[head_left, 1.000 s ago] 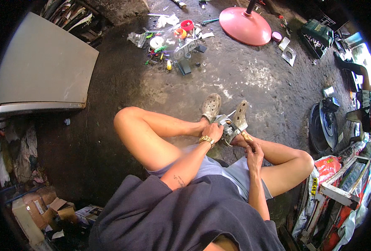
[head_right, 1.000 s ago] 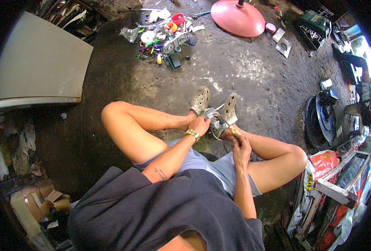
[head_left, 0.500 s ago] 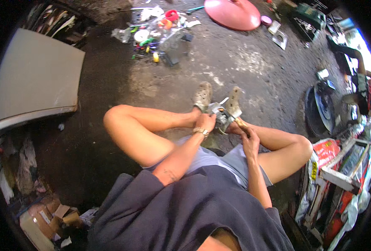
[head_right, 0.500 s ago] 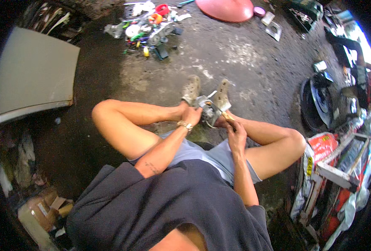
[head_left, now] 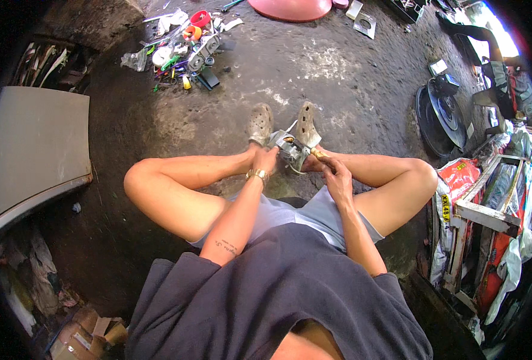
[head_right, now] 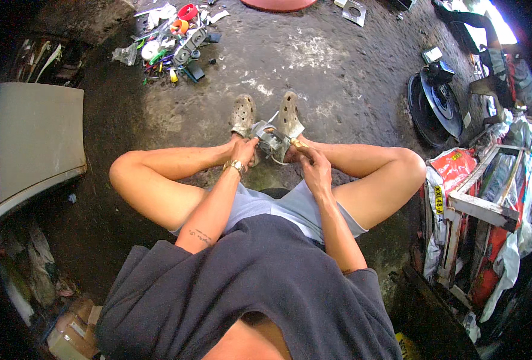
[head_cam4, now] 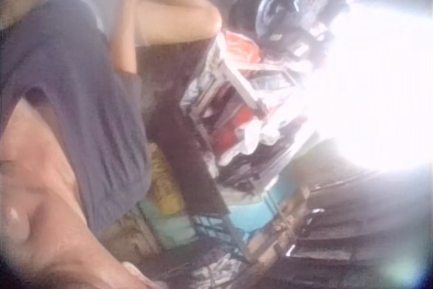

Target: The person sits on the floor and uses a screwdriver to disassemble and reassemble a small mechanical component. They remove screws, separate parts, and then put the component back together.

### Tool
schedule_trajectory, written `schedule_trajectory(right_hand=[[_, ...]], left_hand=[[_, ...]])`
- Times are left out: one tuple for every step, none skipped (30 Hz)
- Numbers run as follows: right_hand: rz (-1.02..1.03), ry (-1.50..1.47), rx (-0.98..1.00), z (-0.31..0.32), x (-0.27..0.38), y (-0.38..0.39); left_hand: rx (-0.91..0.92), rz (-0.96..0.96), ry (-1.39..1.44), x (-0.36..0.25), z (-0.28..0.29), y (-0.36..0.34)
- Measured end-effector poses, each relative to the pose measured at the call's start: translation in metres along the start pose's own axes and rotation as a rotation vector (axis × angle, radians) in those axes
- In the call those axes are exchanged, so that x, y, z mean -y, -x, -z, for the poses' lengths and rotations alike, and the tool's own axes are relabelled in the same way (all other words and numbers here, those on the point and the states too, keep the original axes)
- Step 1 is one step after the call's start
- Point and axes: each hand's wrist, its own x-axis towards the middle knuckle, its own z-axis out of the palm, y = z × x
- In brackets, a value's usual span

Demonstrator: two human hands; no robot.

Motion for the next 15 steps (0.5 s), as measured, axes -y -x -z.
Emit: schedule_trajectory(right_hand=[[-0.018,-0.001,0.0,-0.001,0.003,0.001],[-0.031,-0.003,0.005,0.0,0.005,0.002],[-0.038,-0.004,0.011,0.0,0.008,0.001],[-0.05,-0.004,0.01,0.003,0.006,0.0],[-0.06,-0.004,0.01,0.005,0.005,0.0],[-0.061,0.007,0.002,0.006,0.003,-0.001],[-0.061,0.018,0.001,0.006,0.003,0.001],[-0.057,0.021,-0.002,0.005,0.002,0.0],[-0.056,0.023,-0.003,0.004,0.001,0.002],[-0.044,0.015,0.0,0.002,0.004,-0.001],[-0.032,0.007,0.004,0.0,0.006,-0.003],[-0.07,-0.02,0.024,0.0,0.008,-0.003],[-0.111,-0.047,0.035,0.003,0.012,-0.004],[-0.153,-0.079,0.053,0.003,0.014,-0.003],[-0.163,-0.054,0.043,0.004,0.006,0.006]], left_hand=[[0.009,-0.024,-0.055,0.001,0.0,-0.007],[0.017,-0.047,-0.111,0.003,0.002,-0.014],[0.016,-0.057,-0.15,0.008,0.003,-0.017],[0.028,-0.073,-0.196,0.002,0.001,-0.015],[0.03,-0.075,-0.226,-0.002,-0.001,-0.009],[0.014,-0.097,-0.281,-0.007,-0.003,-0.004],[-0.011,-0.117,-0.333,-0.011,-0.003,-0.001],[-0.054,-0.157,-0.409,-0.016,-0.006,0.002],[-0.098,-0.197,-0.485,-0.021,-0.008,0.004],[-0.126,-0.21,-0.488,-0.023,-0.01,0.002],[-0.122,-0.238,-0.485,-0.019,-0.011,0.005],[-0.12,-0.265,-0.48,-0.014,-0.012,0.011],[-0.112,-0.298,-0.479,-0.019,-0.014,0.016],[-0.056,-0.251,-0.411,-0.03,-0.014,0.024],[0.031,-0.21,-0.315,-0.038,-0.012,0.034]])
